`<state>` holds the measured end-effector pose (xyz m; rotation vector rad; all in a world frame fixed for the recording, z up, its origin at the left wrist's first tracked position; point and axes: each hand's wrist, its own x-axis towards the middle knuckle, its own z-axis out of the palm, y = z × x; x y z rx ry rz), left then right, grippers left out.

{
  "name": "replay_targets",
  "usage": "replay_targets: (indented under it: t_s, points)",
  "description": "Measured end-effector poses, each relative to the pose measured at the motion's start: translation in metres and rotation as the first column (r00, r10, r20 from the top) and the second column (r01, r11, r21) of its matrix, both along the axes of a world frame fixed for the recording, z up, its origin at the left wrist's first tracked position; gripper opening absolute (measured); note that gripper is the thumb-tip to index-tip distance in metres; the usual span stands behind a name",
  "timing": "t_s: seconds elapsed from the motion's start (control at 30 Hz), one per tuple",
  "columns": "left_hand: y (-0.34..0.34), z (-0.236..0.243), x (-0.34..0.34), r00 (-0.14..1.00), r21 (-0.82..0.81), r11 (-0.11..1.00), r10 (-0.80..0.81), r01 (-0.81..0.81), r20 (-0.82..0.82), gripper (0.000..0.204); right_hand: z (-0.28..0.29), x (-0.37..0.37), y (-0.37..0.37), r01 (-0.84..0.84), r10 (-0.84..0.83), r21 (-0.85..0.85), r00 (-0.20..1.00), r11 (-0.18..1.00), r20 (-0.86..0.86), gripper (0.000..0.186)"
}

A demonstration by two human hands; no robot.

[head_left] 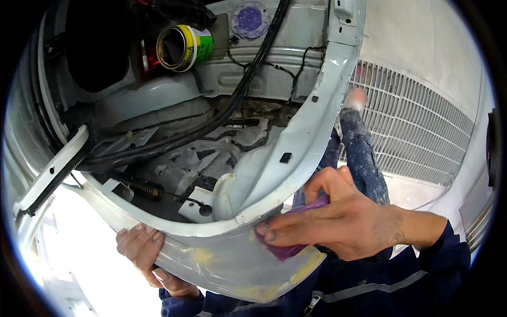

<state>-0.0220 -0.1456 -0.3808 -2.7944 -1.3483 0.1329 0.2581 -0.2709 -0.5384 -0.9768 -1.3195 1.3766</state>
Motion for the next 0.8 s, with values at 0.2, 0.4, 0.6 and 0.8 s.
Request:
replay_targets:
  t_s: [0.2,0.4,0.6,0.8]
  points:
    - [0.002,-0.003,-0.003,0.996,-0.020,0.999,-0.028,0.029,0.081,0.048,0.012,0.009,0.004,-0.083,0.064,-0.132,0.988,0.988,-0.140,0.039]
    - [-0.001,-0.006,0.001,0.997,0.022,1.000,0.002,-0.004,0.080,0.046,0.013,0.015,0.007,-0.210,0.177,-0.179,0.967,0.961,-0.185,0.042]
    - [-0.004,-0.006,0.002,0.997,0.019,1.000,0.013,-0.014,0.077,0.044,0.002,0.017,0.012,-0.251,0.253,0.033,0.953,0.967,-0.164,0.046]
    - [-0.005,-0.002,0.001,0.998,-0.011,1.000,0.012,-0.011,0.065,0.043,-0.006,0.015,0.021,-0.293,0.300,0.069,0.905,0.954,-0.301,0.050]
